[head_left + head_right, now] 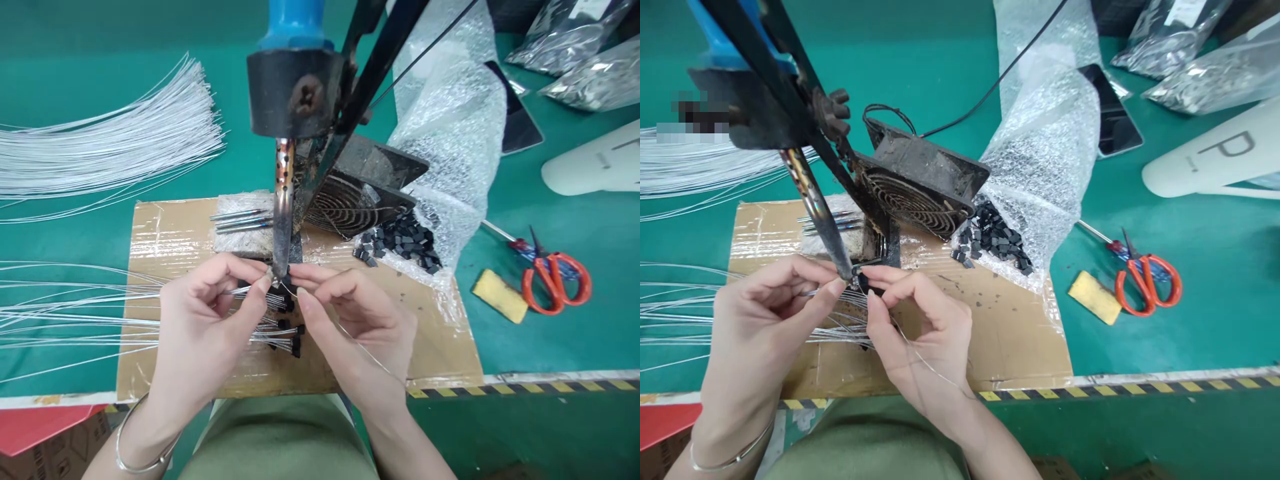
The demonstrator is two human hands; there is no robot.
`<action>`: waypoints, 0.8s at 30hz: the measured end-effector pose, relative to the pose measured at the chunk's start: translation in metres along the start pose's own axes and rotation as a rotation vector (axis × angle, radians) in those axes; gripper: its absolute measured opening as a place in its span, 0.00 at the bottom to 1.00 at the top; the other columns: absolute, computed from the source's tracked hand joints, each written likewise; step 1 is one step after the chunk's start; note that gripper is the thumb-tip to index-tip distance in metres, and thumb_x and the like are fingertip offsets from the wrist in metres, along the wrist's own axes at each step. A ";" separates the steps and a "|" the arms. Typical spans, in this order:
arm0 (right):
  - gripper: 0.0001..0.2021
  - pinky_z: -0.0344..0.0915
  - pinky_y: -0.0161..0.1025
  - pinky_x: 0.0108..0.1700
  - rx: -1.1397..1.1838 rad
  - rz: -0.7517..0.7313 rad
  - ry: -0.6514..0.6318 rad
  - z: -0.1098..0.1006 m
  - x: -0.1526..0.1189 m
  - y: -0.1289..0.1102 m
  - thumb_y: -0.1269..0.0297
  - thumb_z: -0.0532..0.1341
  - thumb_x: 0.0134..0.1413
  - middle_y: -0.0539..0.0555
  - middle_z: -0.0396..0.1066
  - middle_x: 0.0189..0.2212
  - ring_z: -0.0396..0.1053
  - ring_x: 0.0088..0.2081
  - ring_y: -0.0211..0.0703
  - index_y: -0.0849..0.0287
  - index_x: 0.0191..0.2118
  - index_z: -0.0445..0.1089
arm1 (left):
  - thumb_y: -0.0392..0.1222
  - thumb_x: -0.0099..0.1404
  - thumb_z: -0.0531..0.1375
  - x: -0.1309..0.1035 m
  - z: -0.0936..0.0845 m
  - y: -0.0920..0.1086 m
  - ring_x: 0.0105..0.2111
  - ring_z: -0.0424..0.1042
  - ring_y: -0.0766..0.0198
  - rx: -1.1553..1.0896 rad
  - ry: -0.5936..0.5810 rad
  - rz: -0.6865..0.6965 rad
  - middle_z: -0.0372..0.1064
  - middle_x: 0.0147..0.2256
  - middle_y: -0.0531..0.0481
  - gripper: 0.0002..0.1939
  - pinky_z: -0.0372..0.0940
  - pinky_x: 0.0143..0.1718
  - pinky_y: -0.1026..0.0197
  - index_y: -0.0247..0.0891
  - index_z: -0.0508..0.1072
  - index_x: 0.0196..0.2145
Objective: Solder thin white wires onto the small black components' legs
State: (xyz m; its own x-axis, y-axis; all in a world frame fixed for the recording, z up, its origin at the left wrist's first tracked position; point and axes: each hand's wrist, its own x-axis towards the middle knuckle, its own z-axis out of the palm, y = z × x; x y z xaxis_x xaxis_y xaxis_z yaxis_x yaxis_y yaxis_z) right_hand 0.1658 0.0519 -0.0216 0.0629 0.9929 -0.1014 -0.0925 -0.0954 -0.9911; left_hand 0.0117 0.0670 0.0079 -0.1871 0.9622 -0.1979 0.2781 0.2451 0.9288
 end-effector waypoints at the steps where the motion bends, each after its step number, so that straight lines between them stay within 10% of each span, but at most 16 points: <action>1: 0.09 0.78 0.51 0.58 0.002 -0.007 0.001 0.000 0.000 -0.001 0.69 0.68 0.63 0.55 0.84 0.48 0.83 0.49 0.50 0.53 0.32 0.71 | 0.33 0.62 0.69 0.000 0.000 0.000 0.27 0.72 0.70 -0.004 0.002 -0.002 0.78 0.31 0.55 0.06 0.63 0.28 0.69 0.41 0.80 0.29; 24: 0.08 0.77 0.41 0.57 0.092 -0.061 0.014 0.003 -0.004 0.004 0.73 0.69 0.62 0.51 0.84 0.48 0.83 0.49 0.43 0.53 0.34 0.74 | 0.32 0.61 0.70 -0.002 -0.002 0.000 0.26 0.70 0.71 -0.034 0.009 0.016 0.80 0.31 0.56 0.06 0.59 0.25 0.68 0.42 0.81 0.29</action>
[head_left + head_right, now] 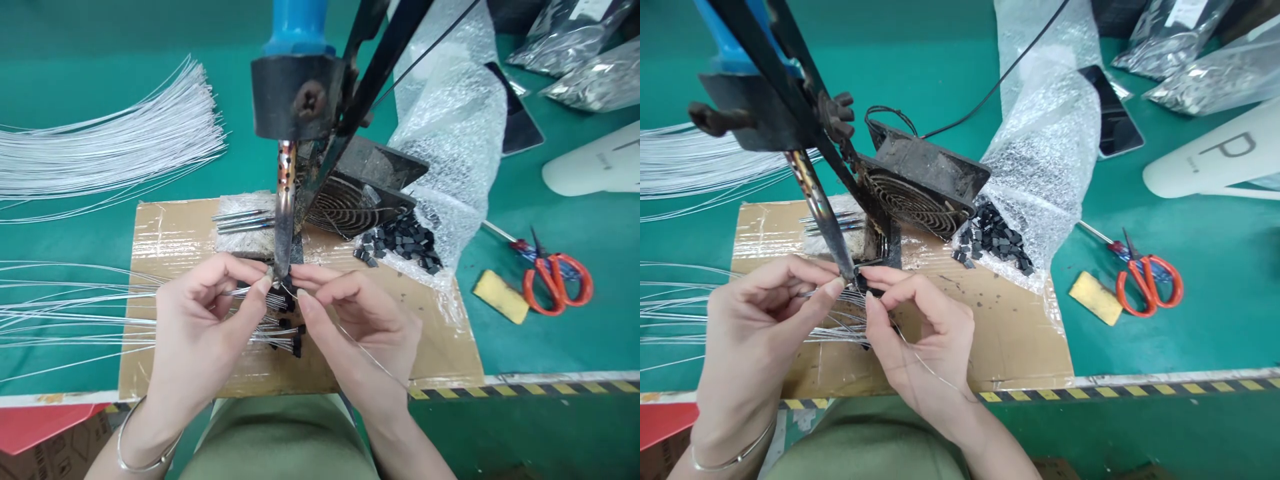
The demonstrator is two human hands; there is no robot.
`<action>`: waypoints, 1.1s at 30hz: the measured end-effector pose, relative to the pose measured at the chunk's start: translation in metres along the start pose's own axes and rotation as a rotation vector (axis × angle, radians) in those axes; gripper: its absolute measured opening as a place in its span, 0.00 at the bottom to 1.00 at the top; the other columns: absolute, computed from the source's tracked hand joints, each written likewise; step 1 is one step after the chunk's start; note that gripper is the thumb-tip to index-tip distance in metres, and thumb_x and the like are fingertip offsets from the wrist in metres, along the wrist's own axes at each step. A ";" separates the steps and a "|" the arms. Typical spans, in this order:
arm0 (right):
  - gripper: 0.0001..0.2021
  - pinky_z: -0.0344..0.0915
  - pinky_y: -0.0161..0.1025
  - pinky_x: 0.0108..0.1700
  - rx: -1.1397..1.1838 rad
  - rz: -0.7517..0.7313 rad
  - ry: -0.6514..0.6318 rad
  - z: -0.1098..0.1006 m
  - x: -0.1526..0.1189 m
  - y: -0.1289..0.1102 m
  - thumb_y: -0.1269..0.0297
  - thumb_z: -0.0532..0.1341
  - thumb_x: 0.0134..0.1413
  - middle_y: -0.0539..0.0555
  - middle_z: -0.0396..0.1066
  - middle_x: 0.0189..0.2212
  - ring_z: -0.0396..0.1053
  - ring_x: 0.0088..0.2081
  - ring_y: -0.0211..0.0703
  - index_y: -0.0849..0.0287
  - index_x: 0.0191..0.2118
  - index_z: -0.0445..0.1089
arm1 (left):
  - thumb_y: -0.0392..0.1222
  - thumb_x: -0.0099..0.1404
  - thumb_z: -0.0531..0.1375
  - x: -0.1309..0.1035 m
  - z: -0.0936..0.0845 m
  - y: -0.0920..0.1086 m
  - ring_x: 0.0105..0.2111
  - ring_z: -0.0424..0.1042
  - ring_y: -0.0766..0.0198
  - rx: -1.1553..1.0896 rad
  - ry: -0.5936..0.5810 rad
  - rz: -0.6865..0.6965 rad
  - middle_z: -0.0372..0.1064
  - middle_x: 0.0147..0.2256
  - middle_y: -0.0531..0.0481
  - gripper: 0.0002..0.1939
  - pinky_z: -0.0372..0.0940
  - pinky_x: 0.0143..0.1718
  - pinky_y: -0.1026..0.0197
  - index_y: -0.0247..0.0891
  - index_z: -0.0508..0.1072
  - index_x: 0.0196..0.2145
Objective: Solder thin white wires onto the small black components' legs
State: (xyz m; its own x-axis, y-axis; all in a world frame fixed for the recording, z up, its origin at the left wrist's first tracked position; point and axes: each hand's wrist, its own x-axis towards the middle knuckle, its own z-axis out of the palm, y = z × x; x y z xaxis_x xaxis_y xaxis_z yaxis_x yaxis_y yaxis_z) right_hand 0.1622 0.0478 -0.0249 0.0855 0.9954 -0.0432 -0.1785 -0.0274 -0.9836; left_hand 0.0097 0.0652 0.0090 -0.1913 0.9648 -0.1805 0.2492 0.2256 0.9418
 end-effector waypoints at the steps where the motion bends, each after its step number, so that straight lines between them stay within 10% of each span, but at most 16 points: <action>1: 0.08 0.77 0.41 0.57 -0.002 -0.001 0.001 0.000 0.000 0.000 0.73 0.69 0.62 0.50 0.84 0.48 0.83 0.49 0.43 0.53 0.34 0.74 | 0.32 0.61 0.70 0.000 0.000 -0.001 0.25 0.69 0.71 0.002 0.000 0.002 0.80 0.31 0.56 0.07 0.59 0.25 0.68 0.42 0.81 0.29; 33: 0.08 0.77 0.40 0.54 -0.118 -0.030 -0.002 0.000 0.000 -0.003 0.73 0.68 0.63 0.51 0.84 0.47 0.83 0.49 0.43 0.53 0.34 0.75 | 0.33 0.63 0.69 -0.001 0.001 -0.002 0.28 0.72 0.70 0.016 0.002 0.020 0.81 0.33 0.56 0.06 0.60 0.26 0.67 0.43 0.81 0.29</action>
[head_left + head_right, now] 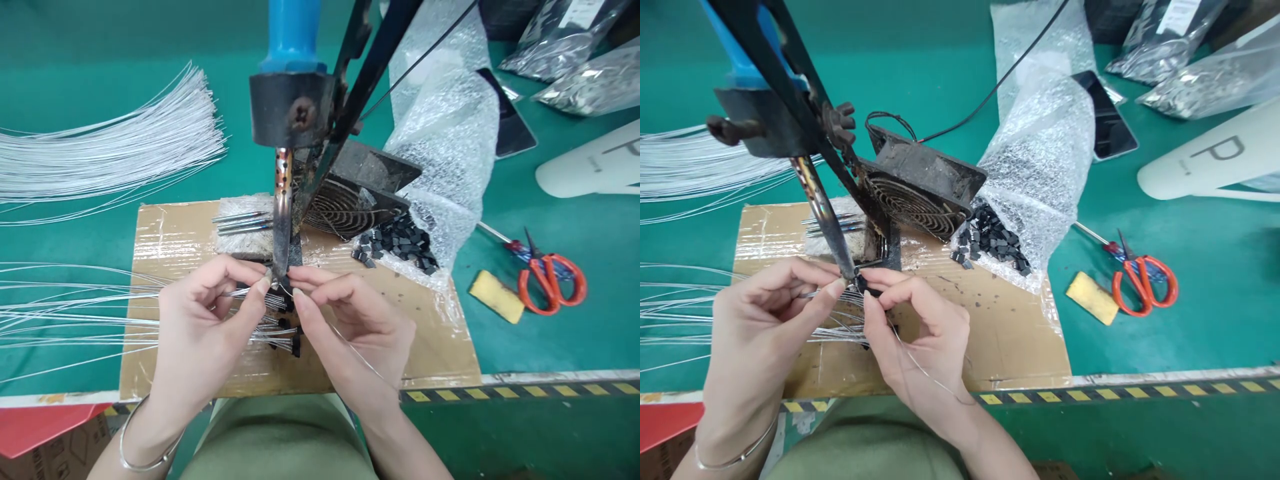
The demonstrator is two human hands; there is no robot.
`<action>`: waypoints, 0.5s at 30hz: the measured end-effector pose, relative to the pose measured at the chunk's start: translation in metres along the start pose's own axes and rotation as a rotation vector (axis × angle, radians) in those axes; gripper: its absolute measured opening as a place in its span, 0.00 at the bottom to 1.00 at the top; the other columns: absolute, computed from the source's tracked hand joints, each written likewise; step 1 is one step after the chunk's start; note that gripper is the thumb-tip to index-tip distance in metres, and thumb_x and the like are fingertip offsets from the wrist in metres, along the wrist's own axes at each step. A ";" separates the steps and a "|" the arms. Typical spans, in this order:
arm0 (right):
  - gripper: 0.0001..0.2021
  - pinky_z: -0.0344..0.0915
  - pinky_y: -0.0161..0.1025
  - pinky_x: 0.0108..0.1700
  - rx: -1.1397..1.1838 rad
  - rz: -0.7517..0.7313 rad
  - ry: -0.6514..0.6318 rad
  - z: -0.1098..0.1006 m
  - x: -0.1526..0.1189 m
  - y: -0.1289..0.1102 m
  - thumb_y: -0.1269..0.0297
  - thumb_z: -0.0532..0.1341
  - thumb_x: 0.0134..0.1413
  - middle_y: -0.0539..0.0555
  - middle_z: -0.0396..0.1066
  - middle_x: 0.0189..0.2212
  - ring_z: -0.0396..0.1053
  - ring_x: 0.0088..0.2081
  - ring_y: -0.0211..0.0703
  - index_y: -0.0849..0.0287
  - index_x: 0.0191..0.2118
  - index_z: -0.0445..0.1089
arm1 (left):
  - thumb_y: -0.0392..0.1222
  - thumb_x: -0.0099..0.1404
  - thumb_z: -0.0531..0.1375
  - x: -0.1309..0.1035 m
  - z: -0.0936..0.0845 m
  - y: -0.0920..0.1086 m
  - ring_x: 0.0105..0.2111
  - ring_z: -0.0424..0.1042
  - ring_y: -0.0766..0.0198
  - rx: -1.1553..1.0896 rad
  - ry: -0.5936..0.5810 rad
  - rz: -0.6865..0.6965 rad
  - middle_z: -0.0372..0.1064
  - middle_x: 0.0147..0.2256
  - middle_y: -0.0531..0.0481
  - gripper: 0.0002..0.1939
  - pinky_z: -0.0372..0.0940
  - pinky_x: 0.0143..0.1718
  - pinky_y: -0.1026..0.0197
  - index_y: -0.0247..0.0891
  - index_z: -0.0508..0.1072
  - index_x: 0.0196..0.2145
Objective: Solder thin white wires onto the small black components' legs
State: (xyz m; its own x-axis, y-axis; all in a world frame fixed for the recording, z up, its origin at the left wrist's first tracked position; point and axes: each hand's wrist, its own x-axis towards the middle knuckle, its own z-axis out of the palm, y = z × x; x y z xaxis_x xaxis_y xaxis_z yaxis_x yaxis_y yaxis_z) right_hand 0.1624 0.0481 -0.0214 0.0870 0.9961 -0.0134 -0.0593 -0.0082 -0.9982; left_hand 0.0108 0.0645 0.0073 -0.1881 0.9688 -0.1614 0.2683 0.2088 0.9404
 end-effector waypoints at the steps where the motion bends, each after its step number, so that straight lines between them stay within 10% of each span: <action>1: 0.08 0.77 0.40 0.54 -0.004 -0.005 0.003 0.000 0.000 0.000 0.73 0.68 0.62 0.51 0.84 0.47 0.83 0.49 0.43 0.53 0.34 0.74 | 0.33 0.64 0.69 0.000 0.000 0.000 0.27 0.72 0.70 0.002 0.001 0.002 0.81 0.34 0.56 0.06 0.59 0.25 0.67 0.43 0.81 0.30; 15: 0.07 0.77 0.41 0.55 0.030 -0.009 0.027 0.003 -0.002 0.003 0.73 0.69 0.62 0.52 0.84 0.47 0.82 0.50 0.45 0.53 0.35 0.76 | 0.31 0.63 0.69 -0.003 0.002 0.001 0.33 0.77 0.68 -0.020 0.016 0.009 0.82 0.34 0.54 0.07 0.64 0.30 0.67 0.41 0.80 0.30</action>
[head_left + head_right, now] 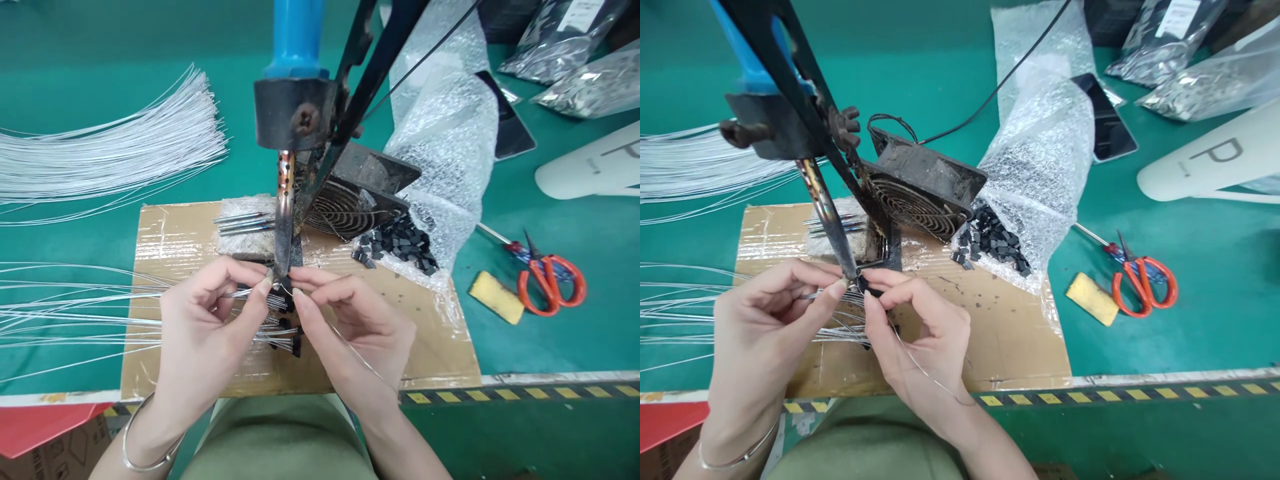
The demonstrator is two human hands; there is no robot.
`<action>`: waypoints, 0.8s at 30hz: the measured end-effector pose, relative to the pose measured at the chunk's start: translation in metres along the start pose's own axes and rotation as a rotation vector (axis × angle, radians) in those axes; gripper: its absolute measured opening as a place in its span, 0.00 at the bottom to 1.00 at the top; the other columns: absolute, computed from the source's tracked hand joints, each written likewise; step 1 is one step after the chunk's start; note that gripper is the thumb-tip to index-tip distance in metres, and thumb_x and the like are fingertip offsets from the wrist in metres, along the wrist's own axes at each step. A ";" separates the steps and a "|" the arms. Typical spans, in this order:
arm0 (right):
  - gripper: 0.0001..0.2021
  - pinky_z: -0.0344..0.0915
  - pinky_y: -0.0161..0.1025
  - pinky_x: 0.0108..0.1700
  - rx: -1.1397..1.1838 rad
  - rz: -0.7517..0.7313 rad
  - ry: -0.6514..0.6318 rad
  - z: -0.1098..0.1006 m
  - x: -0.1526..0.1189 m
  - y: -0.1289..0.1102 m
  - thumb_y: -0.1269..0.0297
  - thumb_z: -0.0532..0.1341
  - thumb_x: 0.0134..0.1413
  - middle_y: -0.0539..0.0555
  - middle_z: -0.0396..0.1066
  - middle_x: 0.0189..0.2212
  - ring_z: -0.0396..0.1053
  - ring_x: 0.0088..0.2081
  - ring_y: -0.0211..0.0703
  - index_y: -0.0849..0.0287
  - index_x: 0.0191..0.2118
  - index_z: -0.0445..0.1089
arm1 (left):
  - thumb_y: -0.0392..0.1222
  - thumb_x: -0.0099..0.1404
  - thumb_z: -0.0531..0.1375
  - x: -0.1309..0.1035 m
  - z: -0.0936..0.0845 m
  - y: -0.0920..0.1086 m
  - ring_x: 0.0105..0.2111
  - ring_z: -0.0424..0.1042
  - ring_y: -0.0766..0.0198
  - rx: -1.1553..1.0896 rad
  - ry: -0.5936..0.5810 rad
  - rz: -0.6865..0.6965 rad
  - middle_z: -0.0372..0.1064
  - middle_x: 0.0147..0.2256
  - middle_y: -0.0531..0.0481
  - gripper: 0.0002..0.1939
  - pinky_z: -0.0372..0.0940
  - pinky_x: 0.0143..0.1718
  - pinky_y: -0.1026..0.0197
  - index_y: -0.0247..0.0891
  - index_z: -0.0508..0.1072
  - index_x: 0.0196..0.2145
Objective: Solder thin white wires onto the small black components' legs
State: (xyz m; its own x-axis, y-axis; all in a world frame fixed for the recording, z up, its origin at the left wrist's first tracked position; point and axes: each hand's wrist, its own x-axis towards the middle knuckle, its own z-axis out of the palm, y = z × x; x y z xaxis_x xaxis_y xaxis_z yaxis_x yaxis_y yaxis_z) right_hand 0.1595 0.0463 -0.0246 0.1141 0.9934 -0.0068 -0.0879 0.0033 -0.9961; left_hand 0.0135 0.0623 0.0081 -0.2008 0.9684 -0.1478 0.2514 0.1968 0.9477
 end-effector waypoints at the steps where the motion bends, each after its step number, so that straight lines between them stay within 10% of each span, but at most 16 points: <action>1: 0.07 0.77 0.41 0.55 0.003 0.000 0.001 0.000 0.000 0.000 0.73 0.69 0.62 0.52 0.84 0.47 0.82 0.50 0.45 0.53 0.35 0.76 | 0.31 0.64 0.69 0.000 0.000 0.000 0.33 0.76 0.68 0.000 0.003 0.001 0.82 0.34 0.54 0.07 0.64 0.29 0.67 0.41 0.80 0.30; 24: 0.06 0.77 0.42 0.51 -0.029 -0.015 0.006 0.001 -0.001 0.002 0.72 0.69 0.62 0.54 0.84 0.46 0.82 0.49 0.47 0.53 0.35 0.76 | 0.30 0.63 0.68 -0.001 -0.001 0.000 0.34 0.77 0.69 -0.006 -0.017 0.006 0.80 0.34 0.56 0.08 0.67 0.33 0.70 0.42 0.79 0.30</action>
State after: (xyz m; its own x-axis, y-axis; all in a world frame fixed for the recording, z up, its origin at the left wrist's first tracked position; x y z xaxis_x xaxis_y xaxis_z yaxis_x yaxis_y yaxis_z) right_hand 0.1586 0.0455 -0.0269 0.1213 0.9926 0.0074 -0.0571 0.0144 -0.9983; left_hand 0.0124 0.0610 0.0086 -0.1831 0.9721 -0.1467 0.2470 0.1899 0.9502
